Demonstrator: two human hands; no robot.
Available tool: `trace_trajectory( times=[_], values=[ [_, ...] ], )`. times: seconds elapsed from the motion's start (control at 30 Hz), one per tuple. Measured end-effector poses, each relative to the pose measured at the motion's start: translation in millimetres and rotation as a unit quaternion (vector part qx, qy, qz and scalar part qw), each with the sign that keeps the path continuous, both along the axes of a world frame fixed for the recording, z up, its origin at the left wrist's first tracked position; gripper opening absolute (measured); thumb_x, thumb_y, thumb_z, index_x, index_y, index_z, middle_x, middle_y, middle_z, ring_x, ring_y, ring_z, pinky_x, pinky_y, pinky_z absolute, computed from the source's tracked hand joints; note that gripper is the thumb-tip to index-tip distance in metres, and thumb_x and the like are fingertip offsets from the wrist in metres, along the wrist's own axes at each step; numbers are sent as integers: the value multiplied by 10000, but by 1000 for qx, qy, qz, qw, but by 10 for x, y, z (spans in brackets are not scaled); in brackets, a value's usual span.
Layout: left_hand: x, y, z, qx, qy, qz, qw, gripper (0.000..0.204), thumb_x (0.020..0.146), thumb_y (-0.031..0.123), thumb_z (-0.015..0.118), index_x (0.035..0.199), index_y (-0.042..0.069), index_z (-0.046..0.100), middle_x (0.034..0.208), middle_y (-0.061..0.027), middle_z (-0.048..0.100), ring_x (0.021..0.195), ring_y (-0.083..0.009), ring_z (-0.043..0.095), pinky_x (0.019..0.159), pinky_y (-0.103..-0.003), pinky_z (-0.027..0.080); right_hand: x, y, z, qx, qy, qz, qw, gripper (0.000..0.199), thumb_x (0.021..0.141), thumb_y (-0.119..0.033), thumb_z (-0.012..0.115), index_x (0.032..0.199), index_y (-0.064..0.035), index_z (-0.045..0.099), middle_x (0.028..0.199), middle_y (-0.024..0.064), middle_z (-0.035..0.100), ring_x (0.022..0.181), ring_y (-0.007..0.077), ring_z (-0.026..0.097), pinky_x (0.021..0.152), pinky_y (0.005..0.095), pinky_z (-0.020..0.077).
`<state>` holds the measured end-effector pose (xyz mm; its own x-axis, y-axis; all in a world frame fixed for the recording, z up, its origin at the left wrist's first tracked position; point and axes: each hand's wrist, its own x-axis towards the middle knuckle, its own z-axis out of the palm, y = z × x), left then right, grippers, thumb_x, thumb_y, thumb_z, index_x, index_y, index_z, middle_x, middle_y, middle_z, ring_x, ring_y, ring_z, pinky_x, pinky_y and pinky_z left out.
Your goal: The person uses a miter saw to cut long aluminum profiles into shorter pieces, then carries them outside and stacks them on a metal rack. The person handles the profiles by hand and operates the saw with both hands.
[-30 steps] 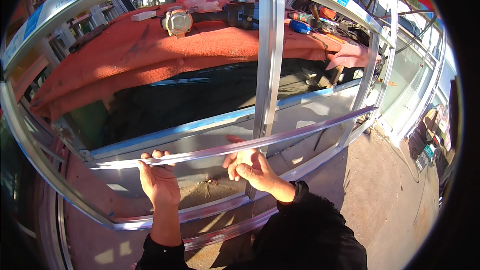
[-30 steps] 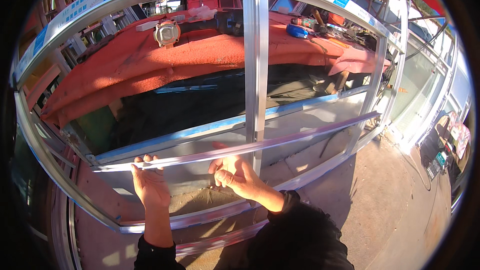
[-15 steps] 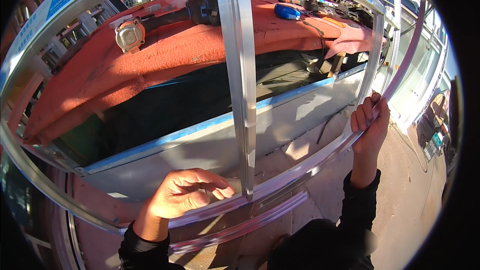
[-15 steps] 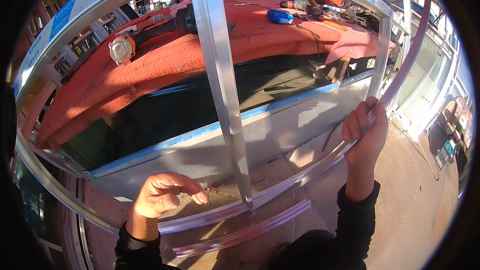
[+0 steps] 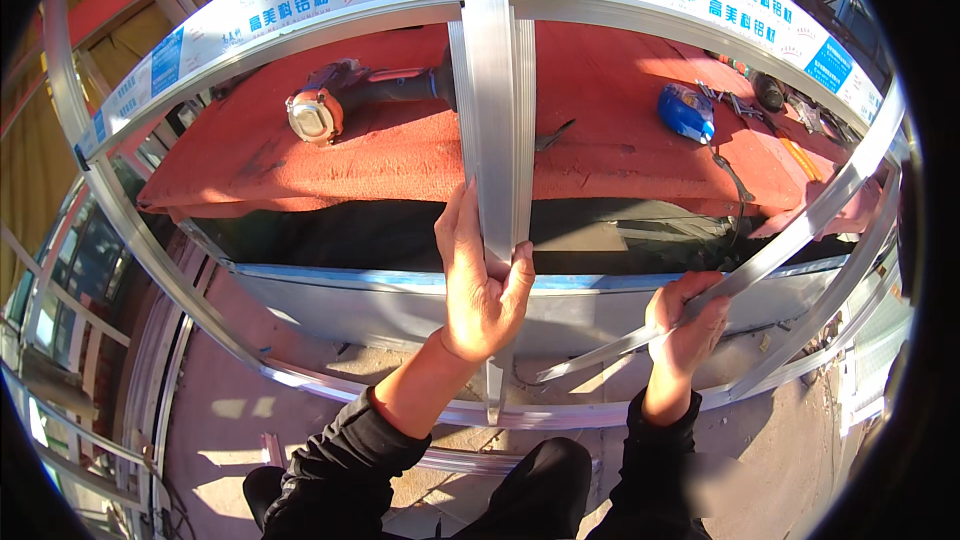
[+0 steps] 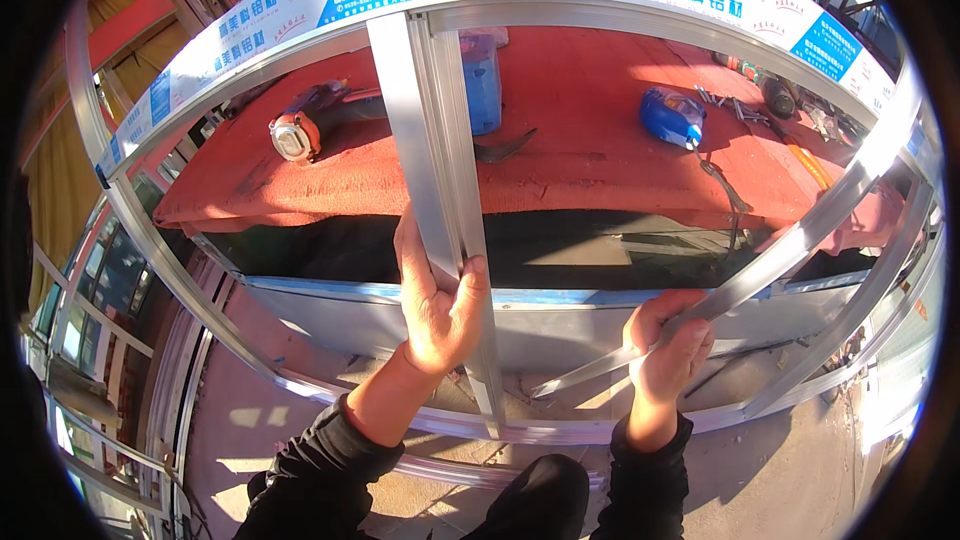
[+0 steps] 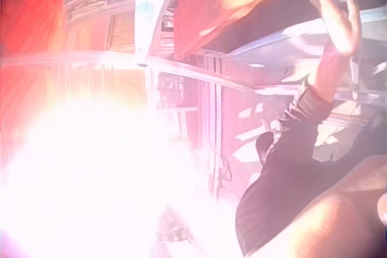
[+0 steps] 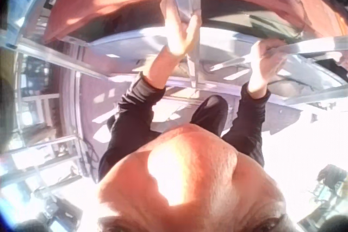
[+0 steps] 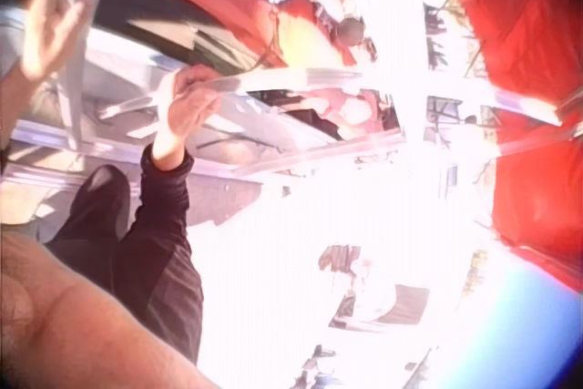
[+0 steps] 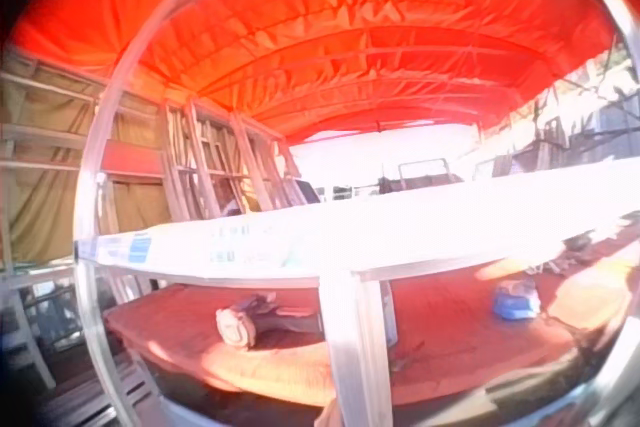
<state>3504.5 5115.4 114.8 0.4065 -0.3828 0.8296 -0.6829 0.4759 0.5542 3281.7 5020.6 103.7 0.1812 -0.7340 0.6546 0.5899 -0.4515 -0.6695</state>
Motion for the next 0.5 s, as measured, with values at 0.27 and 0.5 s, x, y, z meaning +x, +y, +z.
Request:
trace_trajectory(
  times=[0.27, 0.5],
  values=[
    [-7, 0, 42, -33, -15, 6, 999, 761, 854, -38, 659, 1522, -76, 296, 1450, -287, 351, 1304, -396, 393, 1118, -417, 342, -45, 203, -50, -25, 23, -46, 998, 575, 1003, -594, 520, 949, -23, 554, 588, 9, 433, 464, 100, 404, 447, 269, 320],
    [127, -160, -120, -87, -79, 15, 993, 567, 852, 49, 716, 1348, -67, 466, 1341, -207, 522, 1212, -278, 482, 1005, -384, 399, -343, 856, 191, 1, 66, -224, 972, 743, 888, -751, 563, 825, -11, 529, 616, 57, 446, 504, 149, 397, 483, 301, 328]
  ],
)
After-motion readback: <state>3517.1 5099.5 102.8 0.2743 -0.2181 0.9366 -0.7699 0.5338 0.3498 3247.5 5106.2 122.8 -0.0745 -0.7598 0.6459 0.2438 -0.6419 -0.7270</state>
